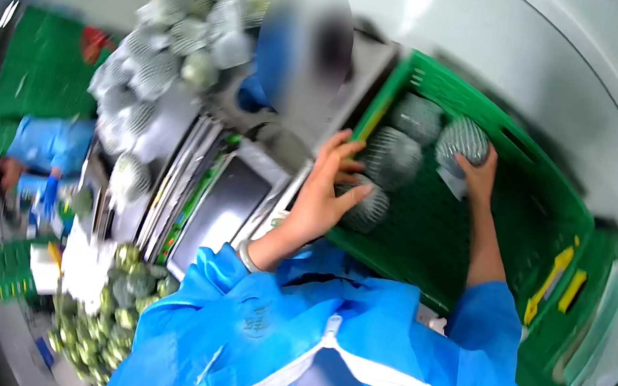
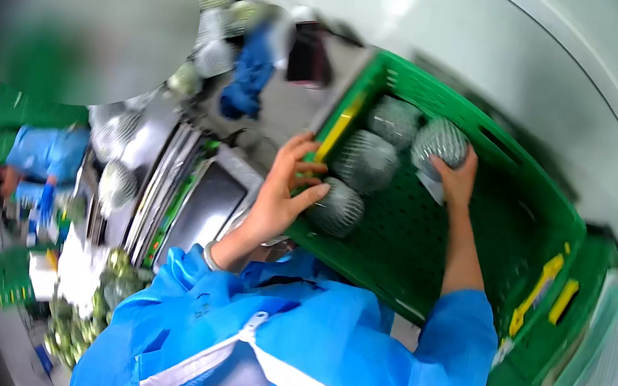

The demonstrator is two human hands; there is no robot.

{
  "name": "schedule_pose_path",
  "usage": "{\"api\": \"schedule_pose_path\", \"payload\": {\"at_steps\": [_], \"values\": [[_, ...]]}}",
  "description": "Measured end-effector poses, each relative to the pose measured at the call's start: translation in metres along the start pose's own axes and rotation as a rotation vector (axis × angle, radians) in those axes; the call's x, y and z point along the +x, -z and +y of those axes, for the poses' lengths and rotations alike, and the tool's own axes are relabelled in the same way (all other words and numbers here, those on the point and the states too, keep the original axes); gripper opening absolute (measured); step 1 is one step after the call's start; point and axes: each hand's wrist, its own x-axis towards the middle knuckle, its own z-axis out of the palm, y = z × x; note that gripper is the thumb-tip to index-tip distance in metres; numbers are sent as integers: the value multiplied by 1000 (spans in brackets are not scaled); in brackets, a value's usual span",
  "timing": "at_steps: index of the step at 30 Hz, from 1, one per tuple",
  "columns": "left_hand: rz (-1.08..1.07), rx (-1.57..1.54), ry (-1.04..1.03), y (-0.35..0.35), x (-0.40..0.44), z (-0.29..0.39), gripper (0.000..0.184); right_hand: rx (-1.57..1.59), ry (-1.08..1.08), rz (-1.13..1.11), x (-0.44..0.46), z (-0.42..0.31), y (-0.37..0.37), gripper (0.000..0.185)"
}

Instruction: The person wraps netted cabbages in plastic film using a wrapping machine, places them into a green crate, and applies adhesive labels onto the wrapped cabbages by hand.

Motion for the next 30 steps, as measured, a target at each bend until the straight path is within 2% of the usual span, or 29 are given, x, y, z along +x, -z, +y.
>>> {"api": "schedule_pose_path", "payload": {"at_steps": [1,2,5,7,8,9,11,12,13,14,15,17,18,19,20,21,23,24,25,26,27,29,30], "values": [[41,-116,68,12,-17,-13,51,-193,82,-49,-10,18,8,96],[106,-104,73,33,-34,-14,42,-301,121,-124,-9,25,8,95],[114,89,175,102,-101,-25,40,-594,109,-272,13,16,7,91],[154,124,306,160,-150,-43,47,-789,101,-185,24,-17,0,88],[288,140,370,188,-181,-63,43,-763,154,-88,20,-49,-7,87],[463,141,467,219,-213,-78,37,-687,349,13,15,-80,-19,73],[1016,198,656,284,-274,-102,28,-223,365,-58,-15,-164,-71,53],[1214,290,726,308,-297,-108,26,-65,366,-254,-36,-204,-104,43],[1340,551,748,322,-308,-99,23,-5,407,-428,-59,-241,-138,39],[1353,751,704,339,-329,-120,23,13,502,-613,-84,-277,-178,35],[1280,918,678,352,-345,-141,28,13,617,-769,-107,-308,-219,32],[1152,1076,842,358,-340,-153,36,-14,777,-882,-145,-340,-303,25],[1163,1097,859,355,-331,-159,40,-42,796,-845,-159,-339,-345,25],[1072,937,1006,354,-316,-150,38,-236,898,-696,-171,-339,-379,28],[1121,911,944,348,-306,-159,35,-525,982,-582,-186,-348,-401,33],[1173,883,881,343,-302,-168,32,-722,993,-590,-194,-345,-422,34],[1136,854,801,347,-305,-177,26,-606,968,-681,-199,-316,-457,31],[1148,736,678,351,-314,-180,23,-506,868,-858,-193,-318,-457,30],[997,562,642,362,-329,-181,24,-405,763,-1032,-186,-318,-453,29],[877,334,677,372,-339,-157,25,-297,652,-1194,-178,-324,-448,29],[753,112,699,381,-347,-125,26,-49,419,-1484,-172,-345,-429,28],[587,-239,486,404,-368,-99,27,114,73,-1662,-162,-392,-398,25],[583,-403,375,420,-373,-75,27,369,-55,-1704,-161,-413,-394,23]]}}
